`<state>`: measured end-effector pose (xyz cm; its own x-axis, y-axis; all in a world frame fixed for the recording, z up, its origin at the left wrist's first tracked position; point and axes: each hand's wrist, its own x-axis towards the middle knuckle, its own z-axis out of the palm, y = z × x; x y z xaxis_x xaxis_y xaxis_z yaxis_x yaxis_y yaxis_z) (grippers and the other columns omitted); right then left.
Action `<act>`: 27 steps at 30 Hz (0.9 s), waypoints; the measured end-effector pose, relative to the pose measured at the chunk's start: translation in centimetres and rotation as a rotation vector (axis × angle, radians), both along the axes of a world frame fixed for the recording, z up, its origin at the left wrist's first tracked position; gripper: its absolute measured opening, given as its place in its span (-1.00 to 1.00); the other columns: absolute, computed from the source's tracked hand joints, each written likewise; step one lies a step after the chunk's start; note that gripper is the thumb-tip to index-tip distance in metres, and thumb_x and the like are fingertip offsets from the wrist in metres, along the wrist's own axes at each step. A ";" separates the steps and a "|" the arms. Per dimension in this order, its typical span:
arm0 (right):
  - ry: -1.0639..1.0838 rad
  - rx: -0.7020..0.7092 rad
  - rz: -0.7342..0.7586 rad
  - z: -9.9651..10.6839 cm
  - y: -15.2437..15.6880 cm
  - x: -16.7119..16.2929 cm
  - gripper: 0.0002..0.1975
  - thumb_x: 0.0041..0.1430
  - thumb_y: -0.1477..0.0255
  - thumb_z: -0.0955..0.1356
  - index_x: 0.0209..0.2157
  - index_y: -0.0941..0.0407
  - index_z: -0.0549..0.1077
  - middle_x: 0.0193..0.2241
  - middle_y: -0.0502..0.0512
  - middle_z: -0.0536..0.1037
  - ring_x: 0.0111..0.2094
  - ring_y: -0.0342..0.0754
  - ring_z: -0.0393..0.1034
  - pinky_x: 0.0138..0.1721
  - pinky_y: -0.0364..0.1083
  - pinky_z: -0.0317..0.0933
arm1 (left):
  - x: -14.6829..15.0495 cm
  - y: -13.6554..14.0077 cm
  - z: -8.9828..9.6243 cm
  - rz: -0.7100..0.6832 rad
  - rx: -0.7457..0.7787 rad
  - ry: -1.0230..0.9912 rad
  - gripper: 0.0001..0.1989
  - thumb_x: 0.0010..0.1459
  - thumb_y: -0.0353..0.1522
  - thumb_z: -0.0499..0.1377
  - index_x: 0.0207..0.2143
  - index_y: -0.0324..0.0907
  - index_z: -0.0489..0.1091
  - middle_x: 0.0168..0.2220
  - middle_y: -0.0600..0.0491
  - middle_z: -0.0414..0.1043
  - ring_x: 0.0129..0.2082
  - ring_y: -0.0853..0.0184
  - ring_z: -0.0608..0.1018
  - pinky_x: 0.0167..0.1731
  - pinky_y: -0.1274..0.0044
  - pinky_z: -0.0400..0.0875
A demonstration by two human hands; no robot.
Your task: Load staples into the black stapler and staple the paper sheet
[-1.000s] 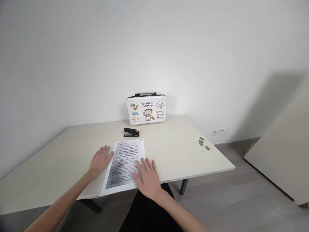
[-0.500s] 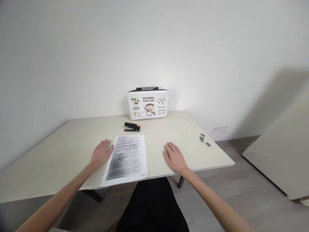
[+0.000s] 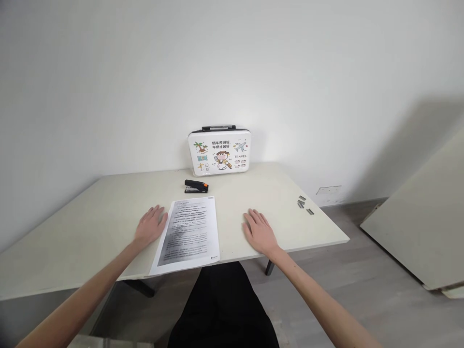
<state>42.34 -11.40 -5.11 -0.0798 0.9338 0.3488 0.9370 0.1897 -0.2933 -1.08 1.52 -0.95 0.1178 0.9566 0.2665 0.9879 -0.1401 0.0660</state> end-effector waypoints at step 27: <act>0.194 0.030 -0.782 -2.9 2.4 18.3 -0.07 0.26 -0.06 0.25 0.41 0.32 0.09 0.42 0.70 -0.05 0.46 0.57 -0.21 0.33 0.39 -0.11 | 0.2 0.4 0.3 -0.008 -0.044 0.003 -0.35 0.44 -0.13 -0.17 0.36 -0.33 0.28 0.44 -0.19 0.16 0.46 0.00 0.17 0.43 0.17 0.02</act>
<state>60.69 -8.96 -8.05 0.6577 0.6842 0.3151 0.7346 -0.4900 -0.4693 -0.91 1.93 -0.67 0.1265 0.9664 0.2240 0.9869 -0.1453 0.0697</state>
